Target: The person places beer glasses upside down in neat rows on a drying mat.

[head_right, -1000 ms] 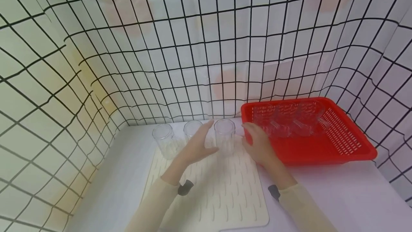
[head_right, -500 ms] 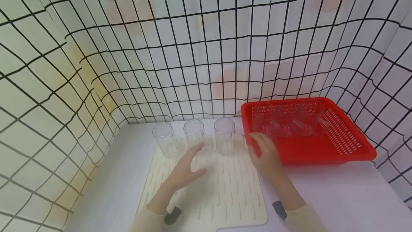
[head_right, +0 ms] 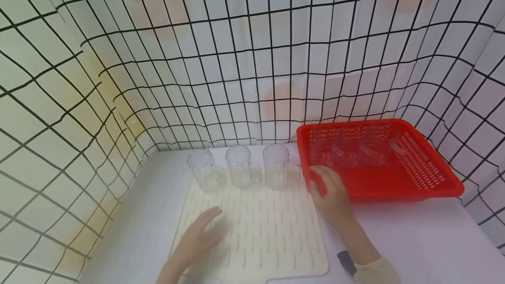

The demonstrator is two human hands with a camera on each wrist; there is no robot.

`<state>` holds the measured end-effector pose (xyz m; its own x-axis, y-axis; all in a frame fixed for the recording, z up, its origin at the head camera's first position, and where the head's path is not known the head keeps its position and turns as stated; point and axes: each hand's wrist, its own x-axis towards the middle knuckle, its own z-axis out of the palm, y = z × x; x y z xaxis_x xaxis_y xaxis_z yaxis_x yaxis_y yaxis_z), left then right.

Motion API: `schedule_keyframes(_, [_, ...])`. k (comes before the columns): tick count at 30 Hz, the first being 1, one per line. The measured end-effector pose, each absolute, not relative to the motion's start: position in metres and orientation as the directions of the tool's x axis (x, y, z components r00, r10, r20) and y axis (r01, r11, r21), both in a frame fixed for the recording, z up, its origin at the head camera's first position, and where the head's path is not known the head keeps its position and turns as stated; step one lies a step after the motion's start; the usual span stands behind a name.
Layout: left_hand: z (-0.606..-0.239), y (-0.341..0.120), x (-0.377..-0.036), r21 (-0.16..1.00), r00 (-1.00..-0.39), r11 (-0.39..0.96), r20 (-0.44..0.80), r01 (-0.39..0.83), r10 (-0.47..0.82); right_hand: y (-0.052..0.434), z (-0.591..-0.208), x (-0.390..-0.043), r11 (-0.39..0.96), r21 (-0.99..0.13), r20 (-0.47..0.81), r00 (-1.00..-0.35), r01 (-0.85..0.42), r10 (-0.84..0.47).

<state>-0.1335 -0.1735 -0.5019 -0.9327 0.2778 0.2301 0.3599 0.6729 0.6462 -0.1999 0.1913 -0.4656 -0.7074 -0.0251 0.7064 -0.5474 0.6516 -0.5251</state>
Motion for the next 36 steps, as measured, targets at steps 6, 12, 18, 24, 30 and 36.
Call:
schedule_keyframes(6, [-0.509, -0.192, -0.120, 0.616, -0.937, 0.710, 0.285, 0.342, 0.204, 0.194, -0.463, -0.200, 0.656, -0.520, 0.708, -0.706, -0.547, -0.026])
schedule_keyframes(12, [-0.514, -0.211, -0.114, 0.582, -0.948, 0.756, 0.275, 0.298, 0.162, 0.200, -0.460, -0.204, 0.661, -0.518, 0.705, -0.709, -0.542, -0.029])
schedule_keyframes(18, [-0.516, -0.224, -0.111, 0.532, -0.940, 0.791, 0.304, 0.303, 0.156, 0.211, -0.454, -0.212, 0.691, -0.510, 0.676, -0.735, -0.512, -0.046])
schedule_keyframes(24, [-0.516, -0.229, -0.110, 0.550, -0.947, 0.778, 0.268, 0.303, 0.179, 0.225, -0.444, -0.223, 0.743, -0.512, 0.584, -0.809, -0.430, -0.066])
schedule_keyframes(30, [-0.518, -0.231, -0.110, 0.633, -0.970, 0.745, 0.038, 0.210, 0.241, 0.244, -0.434, -0.240, 0.780, -0.539, 0.473, -0.880, -0.318, -0.032])
schedule_keyframes(36, [-0.520, -0.231, -0.110, 0.634, -0.957, 0.758, -0.098, 0.151, 0.272, 0.256, -0.427, -0.253, 0.799, -0.573, 0.347, -0.937, -0.183, 0.035])
